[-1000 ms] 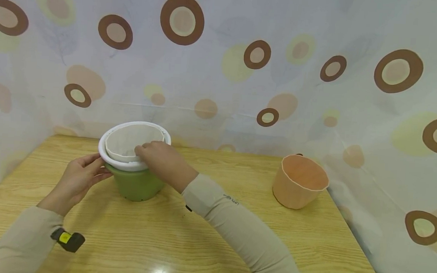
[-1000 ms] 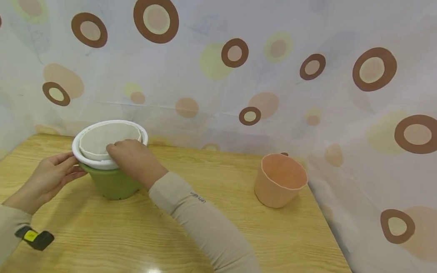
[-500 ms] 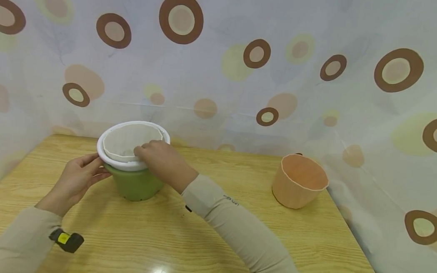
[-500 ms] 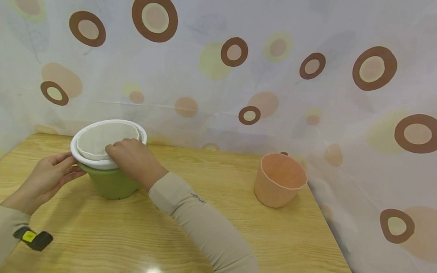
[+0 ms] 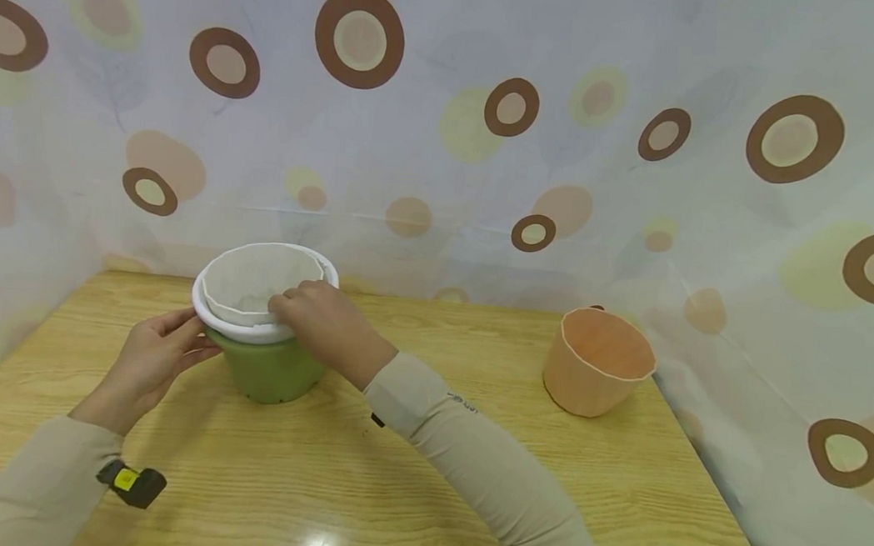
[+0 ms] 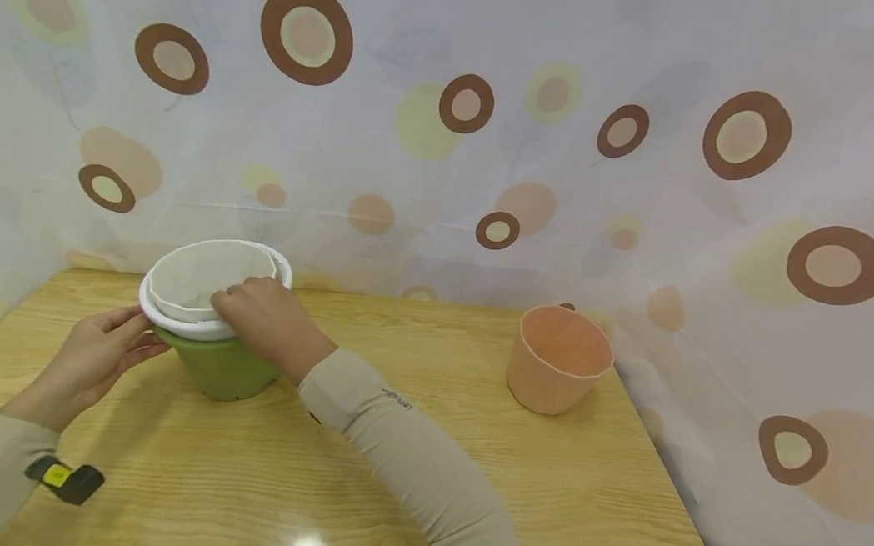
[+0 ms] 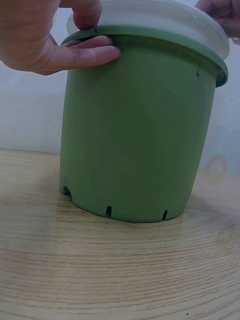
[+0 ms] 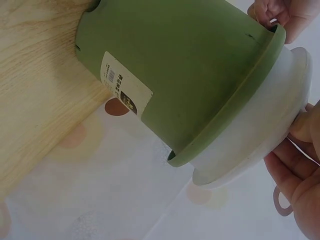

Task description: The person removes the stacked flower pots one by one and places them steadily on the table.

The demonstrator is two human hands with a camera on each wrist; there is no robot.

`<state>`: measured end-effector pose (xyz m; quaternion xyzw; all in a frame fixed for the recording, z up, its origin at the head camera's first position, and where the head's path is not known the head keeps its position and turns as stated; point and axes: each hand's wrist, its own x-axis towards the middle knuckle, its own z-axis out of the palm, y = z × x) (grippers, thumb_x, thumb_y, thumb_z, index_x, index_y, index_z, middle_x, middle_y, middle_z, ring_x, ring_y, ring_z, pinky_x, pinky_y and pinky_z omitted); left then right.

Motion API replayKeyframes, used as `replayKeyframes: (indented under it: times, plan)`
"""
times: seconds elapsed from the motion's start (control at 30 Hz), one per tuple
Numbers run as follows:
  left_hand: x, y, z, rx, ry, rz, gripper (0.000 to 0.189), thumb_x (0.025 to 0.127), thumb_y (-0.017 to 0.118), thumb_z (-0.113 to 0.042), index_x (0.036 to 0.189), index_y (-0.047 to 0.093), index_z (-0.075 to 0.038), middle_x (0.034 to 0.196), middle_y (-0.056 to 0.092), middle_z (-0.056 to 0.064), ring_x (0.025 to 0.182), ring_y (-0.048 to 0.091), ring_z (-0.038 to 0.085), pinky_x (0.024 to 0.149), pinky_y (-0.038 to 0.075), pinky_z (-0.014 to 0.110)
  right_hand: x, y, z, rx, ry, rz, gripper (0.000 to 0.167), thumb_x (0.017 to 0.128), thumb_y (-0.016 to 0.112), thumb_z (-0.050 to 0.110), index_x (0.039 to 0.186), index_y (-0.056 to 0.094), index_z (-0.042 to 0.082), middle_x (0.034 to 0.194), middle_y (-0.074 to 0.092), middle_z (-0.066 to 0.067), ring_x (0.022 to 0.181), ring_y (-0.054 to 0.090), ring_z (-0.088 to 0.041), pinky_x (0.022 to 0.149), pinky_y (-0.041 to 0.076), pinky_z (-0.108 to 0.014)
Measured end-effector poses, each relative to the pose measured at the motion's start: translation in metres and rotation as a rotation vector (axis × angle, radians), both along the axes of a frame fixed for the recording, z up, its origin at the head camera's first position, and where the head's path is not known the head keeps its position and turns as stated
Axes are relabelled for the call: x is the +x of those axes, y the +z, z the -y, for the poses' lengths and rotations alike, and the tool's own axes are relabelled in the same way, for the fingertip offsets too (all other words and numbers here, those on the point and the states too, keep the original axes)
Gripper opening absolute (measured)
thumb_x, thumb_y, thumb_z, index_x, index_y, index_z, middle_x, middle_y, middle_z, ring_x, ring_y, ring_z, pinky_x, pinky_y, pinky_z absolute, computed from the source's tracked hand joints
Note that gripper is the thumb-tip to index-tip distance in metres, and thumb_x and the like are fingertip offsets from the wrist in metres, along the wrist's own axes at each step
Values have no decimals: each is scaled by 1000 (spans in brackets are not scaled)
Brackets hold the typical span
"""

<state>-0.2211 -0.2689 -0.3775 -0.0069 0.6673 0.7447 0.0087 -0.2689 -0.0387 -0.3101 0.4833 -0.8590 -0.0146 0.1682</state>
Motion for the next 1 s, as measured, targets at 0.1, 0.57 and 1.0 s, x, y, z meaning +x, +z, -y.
replayKeyframes:
  times: [0.1, 0.57, 1.0]
  plan:
    - [1, 0, 0, -3, 3, 2, 81, 96, 57, -33, 148, 14, 12, 100, 61, -14, 89, 63, 0, 81, 57, 18, 0, 0, 0, -23, 10, -6, 13, 92, 59, 8, 100, 68, 15, 97, 71, 3, 88, 62, -13, 80, 52, -21]
    - [1, -1, -1, 18, 2, -24, 80, 96, 58, -31, 147, 15, 12, 102, 61, -12, 89, 63, 1, 82, 57, 18, 1, 9, -3, -81, 5, 20, 20, 90, 59, 1, 97, 71, 15, 94, 71, 2, 86, 63, -15, 76, 52, -21]
    - [1, -2, 0, 16, 5, -7, 80, 96, 58, -32, 148, 16, 11, 104, 58, -11, 90, 63, 1, 83, 57, 18, 6, 22, -9, -135, 22, -38, 23, 90, 58, -2, 98, 71, 15, 92, 71, 2, 84, 64, -15, 74, 53, -25]
